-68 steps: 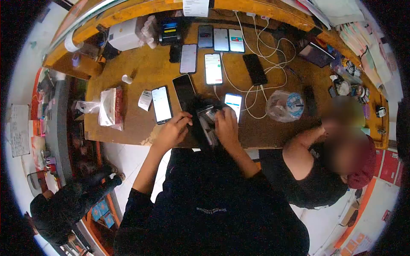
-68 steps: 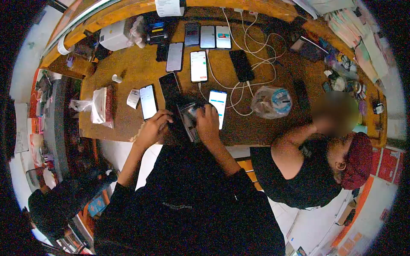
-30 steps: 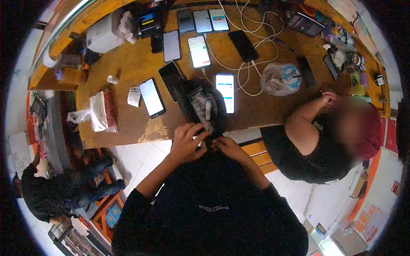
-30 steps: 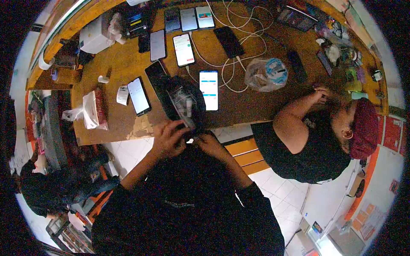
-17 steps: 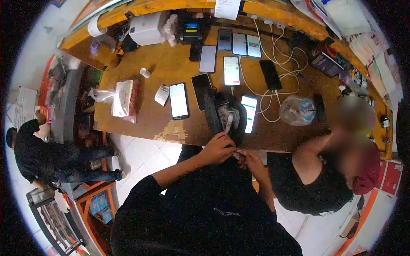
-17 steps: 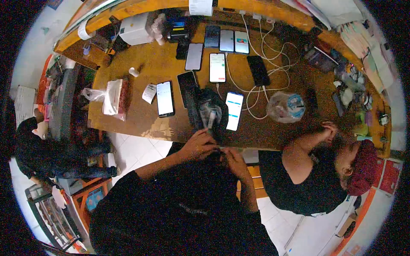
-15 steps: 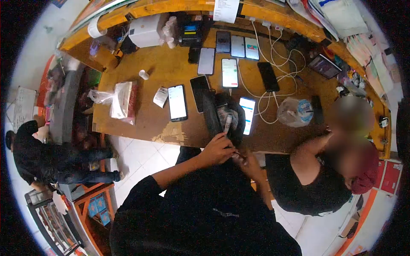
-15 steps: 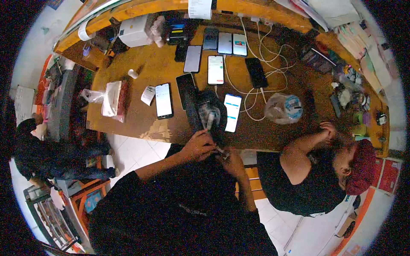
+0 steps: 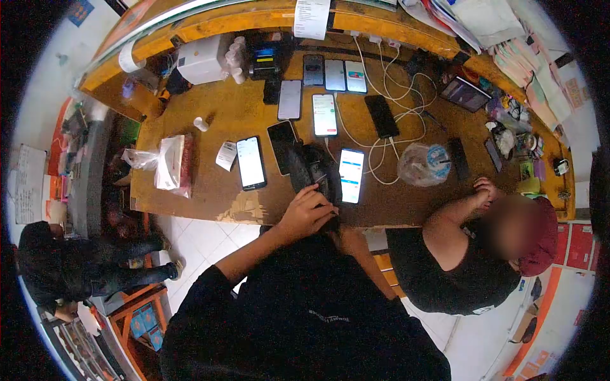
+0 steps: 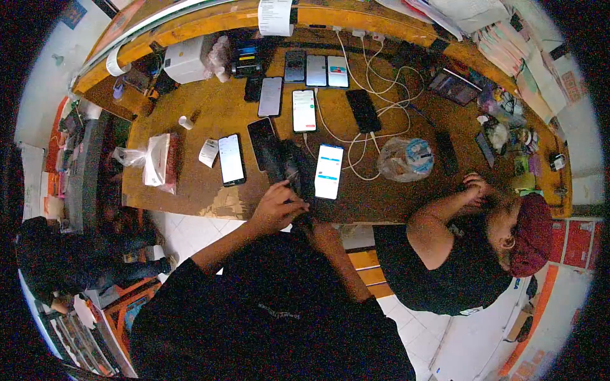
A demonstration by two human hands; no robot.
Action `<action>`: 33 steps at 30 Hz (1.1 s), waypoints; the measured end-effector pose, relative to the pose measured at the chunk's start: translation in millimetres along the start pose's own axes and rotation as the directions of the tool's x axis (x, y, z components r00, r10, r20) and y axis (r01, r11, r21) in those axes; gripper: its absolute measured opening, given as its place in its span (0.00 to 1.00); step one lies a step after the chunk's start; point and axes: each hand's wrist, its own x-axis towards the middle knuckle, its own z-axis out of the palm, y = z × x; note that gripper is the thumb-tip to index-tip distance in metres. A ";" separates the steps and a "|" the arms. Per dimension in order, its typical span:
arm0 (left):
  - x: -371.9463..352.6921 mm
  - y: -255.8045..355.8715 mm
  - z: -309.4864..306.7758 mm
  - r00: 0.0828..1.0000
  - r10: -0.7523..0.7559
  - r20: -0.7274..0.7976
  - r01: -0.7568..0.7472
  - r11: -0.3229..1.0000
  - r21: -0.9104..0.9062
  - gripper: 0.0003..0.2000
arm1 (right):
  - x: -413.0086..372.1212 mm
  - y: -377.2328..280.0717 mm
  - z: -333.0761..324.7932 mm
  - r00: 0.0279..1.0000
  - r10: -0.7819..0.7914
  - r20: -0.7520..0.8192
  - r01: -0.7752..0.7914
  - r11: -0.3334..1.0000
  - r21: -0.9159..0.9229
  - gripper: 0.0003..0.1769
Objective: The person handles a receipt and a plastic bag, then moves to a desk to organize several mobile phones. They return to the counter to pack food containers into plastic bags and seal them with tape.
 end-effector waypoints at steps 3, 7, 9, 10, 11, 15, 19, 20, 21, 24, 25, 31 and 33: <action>-4.7 -1.2 6.8 0.997 0.002 -0.073 -0.003 1.000 -0.018 0.09 | -3.3 -5.2 -22.9 0.995 -0.037 0.090 0.035 0.999 0.026 0.24; -8.3 1.3 17.7 0.997 0.044 -0.056 -0.046 0.999 -0.027 0.11 | 1.8 -19.0 -30.5 0.997 -0.017 0.079 0.019 1.000 -0.025 0.23; -12.1 -10.7 25.4 0.993 0.083 -0.080 -0.083 0.997 0.003 0.10 | 12.4 -12.7 -22.3 0.988 -0.034 0.150 0.045 0.997 -0.069 0.22; -9.1 -23.3 25.7 1.000 0.017 0.017 -0.020 0.990 0.140 0.09 | 17.4 -10.5 -20.2 0.977 -0.035 0.209 0.058 0.993 -0.106 0.22; -5.6 -36.8 25.3 0.992 -0.061 0.106 0.030 0.961 0.276 0.08 | 19.2 -8.0 -17.5 0.977 -0.043 0.210 0.067 0.992 -0.109 0.22; 42.4 -64.3 -24.8 0.878 -0.205 -0.432 0.304 0.937 0.173 0.03 | 20.0 7.8 -5.6 0.967 0.007 0.254 0.050 0.974 -0.220 0.23; 44.7 -99.4 -17.7 0.822 -0.355 -0.446 0.405 0.914 0.019 0.04 | 10.7 -26.1 -61.9 0.930 -0.175 0.324 0.207 0.976 -0.067 0.30; 44.6 -97.8 -15.9 0.804 -0.414 -0.427 0.435 0.899 -0.052 0.04 | 10.6 -36.0 -72.8 0.930 -0.177 0.321 0.210 0.975 -0.069 0.30; 44.7 -96.5 -15.3 0.804 -0.412 -0.429 0.434 0.900 -0.051 0.04 | 11.3 -45.0 -80.9 0.982 -0.105 0.155 0.108 0.994 -0.010 0.32; 44.6 -94.1 -14.4 0.808 -0.426 -0.407 0.452 0.891 -0.036 0.04 | 27.9 -73.8 -89.2 0.995 -0.023 -0.097 0.022 1.000 -0.012 0.36; 46.0 -95.7 -11.4 0.820 -0.408 -0.401 0.437 0.899 -0.023 0.05 | 34.6 -82.5 -89.8 0.982 -0.036 -0.184 0.019 0.995 -0.094 0.38; 22.8 -159.0 -20.4 0.544 -0.822 -0.172 0.755 0.568 -0.329 0.13 | 64.1 -80.2 -59.0 0.993 -0.115 -0.027 0.115 0.993 -0.022 0.32; -7.1 -173.2 -5.4 0.506 -0.858 -0.086 0.782 0.499 -0.373 0.16 | 65.0 -78.0 -59.6 0.992 -0.126 -0.003 0.126 0.992 0.006 0.32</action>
